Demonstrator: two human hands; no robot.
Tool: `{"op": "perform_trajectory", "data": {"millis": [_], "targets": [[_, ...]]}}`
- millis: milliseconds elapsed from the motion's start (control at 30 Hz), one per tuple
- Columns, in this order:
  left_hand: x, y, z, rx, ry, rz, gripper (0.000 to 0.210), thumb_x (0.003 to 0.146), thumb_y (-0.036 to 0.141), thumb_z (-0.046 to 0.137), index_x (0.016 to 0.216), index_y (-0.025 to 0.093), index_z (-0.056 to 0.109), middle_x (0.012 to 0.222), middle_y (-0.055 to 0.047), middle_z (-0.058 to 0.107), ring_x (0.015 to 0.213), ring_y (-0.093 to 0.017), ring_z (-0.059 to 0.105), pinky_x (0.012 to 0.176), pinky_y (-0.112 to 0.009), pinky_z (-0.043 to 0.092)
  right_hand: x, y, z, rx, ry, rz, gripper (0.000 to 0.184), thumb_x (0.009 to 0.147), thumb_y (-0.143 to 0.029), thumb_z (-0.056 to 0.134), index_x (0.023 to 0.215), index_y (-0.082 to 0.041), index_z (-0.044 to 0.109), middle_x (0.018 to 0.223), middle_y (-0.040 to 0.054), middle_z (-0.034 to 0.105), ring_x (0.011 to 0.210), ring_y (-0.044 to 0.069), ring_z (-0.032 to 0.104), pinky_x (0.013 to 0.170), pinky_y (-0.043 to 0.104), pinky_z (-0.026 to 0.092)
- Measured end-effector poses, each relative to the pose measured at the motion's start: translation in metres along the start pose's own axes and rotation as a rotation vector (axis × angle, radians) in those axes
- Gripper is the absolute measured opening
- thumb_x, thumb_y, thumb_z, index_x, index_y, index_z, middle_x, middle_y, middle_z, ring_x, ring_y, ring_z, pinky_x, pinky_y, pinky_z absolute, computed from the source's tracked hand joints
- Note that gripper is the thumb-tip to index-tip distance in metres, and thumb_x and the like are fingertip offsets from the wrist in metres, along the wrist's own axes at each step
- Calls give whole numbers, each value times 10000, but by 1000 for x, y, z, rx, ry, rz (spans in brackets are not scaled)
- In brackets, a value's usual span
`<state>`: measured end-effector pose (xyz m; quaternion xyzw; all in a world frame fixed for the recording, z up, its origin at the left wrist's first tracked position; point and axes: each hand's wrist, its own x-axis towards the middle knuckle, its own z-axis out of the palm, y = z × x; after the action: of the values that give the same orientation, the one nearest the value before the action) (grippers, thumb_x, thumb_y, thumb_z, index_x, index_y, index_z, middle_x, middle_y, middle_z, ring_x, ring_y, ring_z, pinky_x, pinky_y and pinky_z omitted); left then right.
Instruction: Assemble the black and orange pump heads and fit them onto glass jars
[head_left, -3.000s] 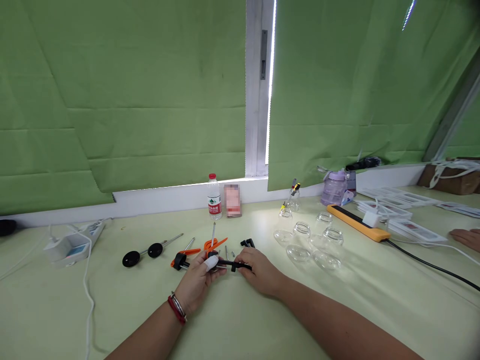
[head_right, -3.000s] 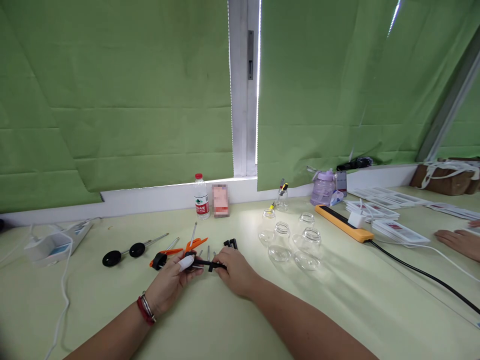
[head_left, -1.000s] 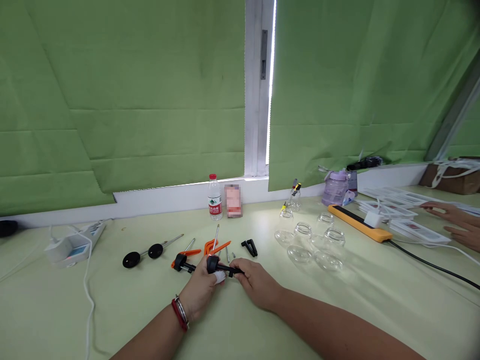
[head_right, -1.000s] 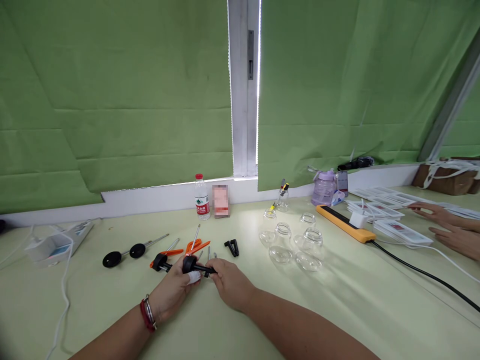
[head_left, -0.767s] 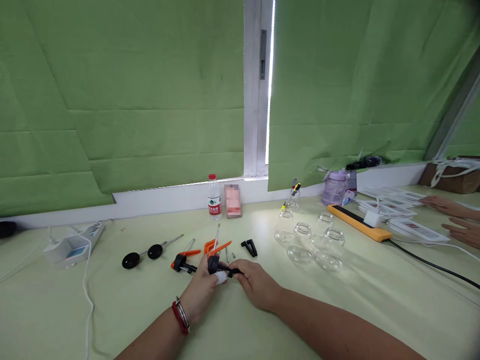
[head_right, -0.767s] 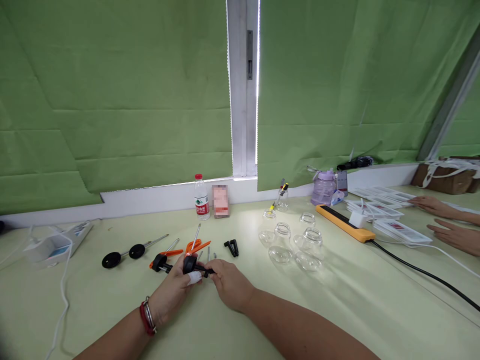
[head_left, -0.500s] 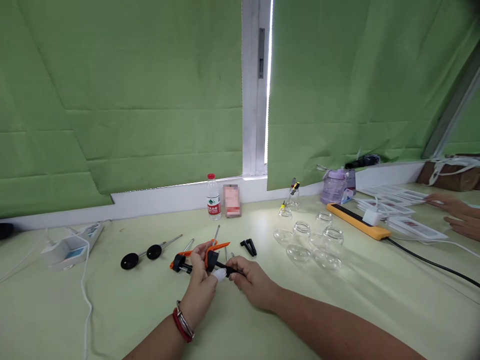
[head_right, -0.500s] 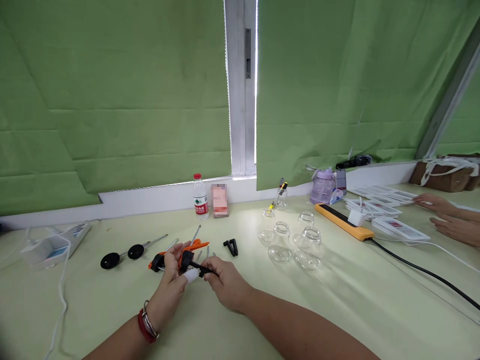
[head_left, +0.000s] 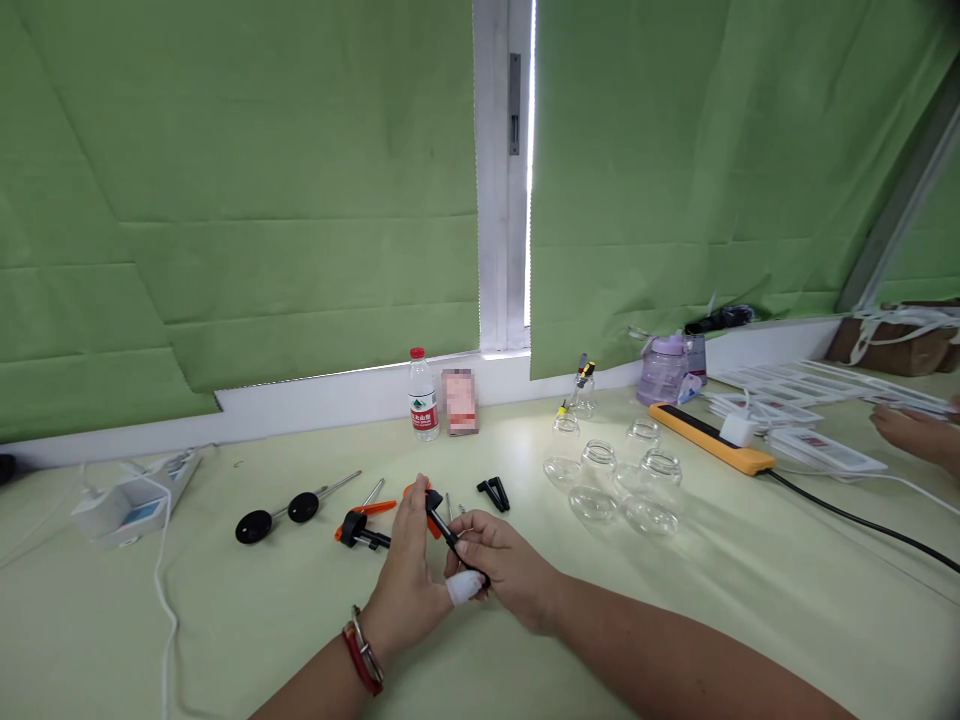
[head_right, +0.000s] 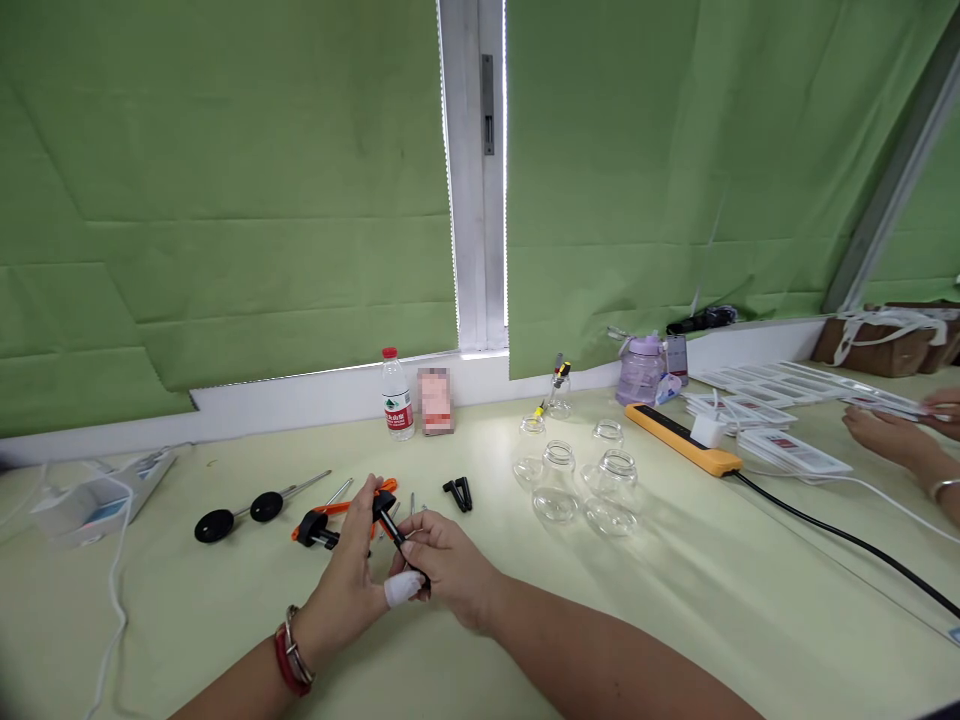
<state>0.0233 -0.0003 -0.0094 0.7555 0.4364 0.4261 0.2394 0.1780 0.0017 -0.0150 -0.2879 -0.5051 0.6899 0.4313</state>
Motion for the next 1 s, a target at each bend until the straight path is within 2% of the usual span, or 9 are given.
{"op": "perform_trajectory", "data": {"millis": [167, 333, 667, 767, 867, 1000], "targets": [[0, -7, 1, 285, -54, 110, 1280, 520, 327, 770, 1442, 218, -112, 1468, -229, 62, 1351, -441, 82, 994, -632, 282, -1, 1, 0, 61, -20, -12, 305, 756, -370, 653, 934, -163, 517, 715, 9, 631, 560, 89, 518, 551, 227, 361], [1, 2, 4, 336, 30, 132, 1194, 525, 347, 749, 1450, 159, 17, 1392, -245, 191, 1292, -429, 235, 939, -573, 385, -1, 3, 5, 187, -27, 34, 344, 709, -347, 707, 926, -163, 513, 697, 1, 625, 616, 106, 547, 641, 262, 397], [1, -7, 3, 221, 75, 198, 1069, 538, 324, 746, 1420, 123, 175, 1405, -236, 291, 1315, -424, 227, 1043, -551, 270, 0, 5, 5, 195, -23, 48, 360, 700, -355, 709, 923, -172, 493, 717, 3, 623, 628, 116, 549, 620, 258, 381], [3, -7, 1, 195, 76, 204, 1067, 508, 283, 754, 1413, 152, 204, 1391, -212, 330, 1306, -426, 243, 1048, -554, 254, 0, 6, 5, 203, -10, 52, 369, 693, -361, 717, 926, -176, 499, 713, 1, 626, 627, 119, 555, 607, 253, 379], [6, -5, 0, 262, 57, 279, 1074, 512, 269, 732, 1421, 181, 167, 1371, -204, 328, 1296, -423, 251, 1026, -571, 268, 1, 8, 6, 225, -21, 35, 364, 690, -348, 726, 930, -159, 529, 706, 10, 636, 621, 112, 562, 633, 255, 388], [6, -2, -1, 459, 11, 376, 1032, 563, 290, 688, 1428, 191, 135, 1404, -219, 229, 1302, -434, 219, 999, -600, 268, 2, 10, 6, 273, -55, 7, 365, 684, -339, 740, 936, -146, 560, 716, 20, 644, 600, 103, 566, 662, 266, 404]]}}
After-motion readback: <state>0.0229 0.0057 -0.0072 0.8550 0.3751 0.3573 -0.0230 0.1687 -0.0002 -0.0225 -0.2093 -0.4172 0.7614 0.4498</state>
